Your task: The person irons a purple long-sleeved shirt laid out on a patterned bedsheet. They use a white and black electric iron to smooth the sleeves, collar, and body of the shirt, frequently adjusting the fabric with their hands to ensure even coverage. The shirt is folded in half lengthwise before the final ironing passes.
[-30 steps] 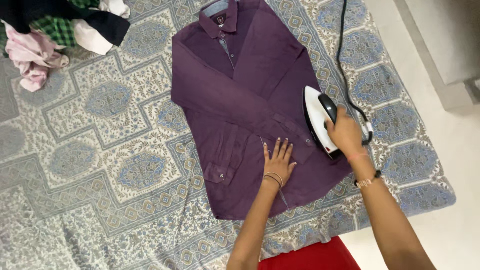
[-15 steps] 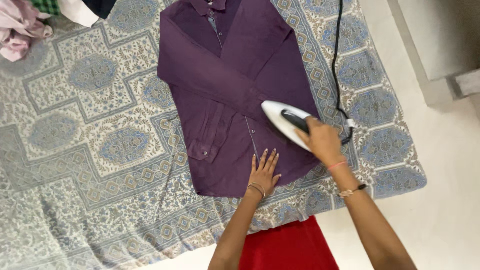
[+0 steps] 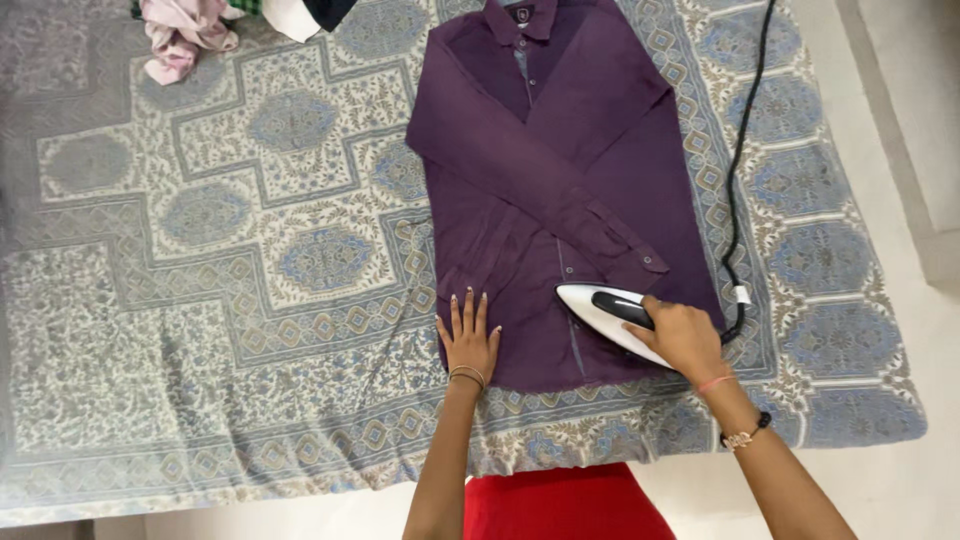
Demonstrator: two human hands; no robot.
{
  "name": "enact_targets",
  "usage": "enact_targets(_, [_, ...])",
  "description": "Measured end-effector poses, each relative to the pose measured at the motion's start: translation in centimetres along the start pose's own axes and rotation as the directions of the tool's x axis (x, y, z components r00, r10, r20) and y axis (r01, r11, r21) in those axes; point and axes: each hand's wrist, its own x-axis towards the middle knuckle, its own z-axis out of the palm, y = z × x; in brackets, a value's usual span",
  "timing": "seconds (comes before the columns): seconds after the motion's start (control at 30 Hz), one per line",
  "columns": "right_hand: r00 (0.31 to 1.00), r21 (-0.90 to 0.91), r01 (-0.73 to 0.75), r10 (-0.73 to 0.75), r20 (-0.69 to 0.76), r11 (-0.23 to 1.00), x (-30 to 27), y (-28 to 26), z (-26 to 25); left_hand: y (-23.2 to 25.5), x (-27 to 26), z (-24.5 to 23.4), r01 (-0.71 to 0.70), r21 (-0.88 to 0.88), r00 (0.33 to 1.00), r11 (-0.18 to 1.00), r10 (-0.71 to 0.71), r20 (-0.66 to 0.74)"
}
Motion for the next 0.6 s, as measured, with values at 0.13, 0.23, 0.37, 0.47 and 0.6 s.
enact_targets(0.13, [0.998,-0.018,0.021,-0.022,-0.056,1.000,4.4,-3.0,-0.5,-2.0,-0.4,-0.6,0.091,0.078,0.967,0.993,-0.106,0.230])
enact_targets(0.23, [0.994,0.003,0.059,-0.058,-0.090,0.998,10.1,-7.2,1.2,-2.8,-0.8,0.1,0.105,0.095,0.959,0.990,-0.127,0.254])
enact_targets(0.37, [0.993,0.046,0.090,-0.086,-0.078,0.995,15.8,-11.7,5.0,-3.5,-3.0,1.8,0.164,0.082,0.947,0.983,-0.180,0.267])
enact_targets(0.47, [0.992,0.041,0.129,-0.129,-0.013,0.991,16.1,-13.2,7.3,-4.4,-3.6,2.8,0.211,0.079,0.934,0.974,-0.225,0.276])
enact_targets(0.6, [0.985,0.066,0.170,-0.171,0.012,0.983,12.1,-13.2,8.1,-4.5,-4.3,3.0,0.201,0.063,0.960,0.977,-0.210,0.184])
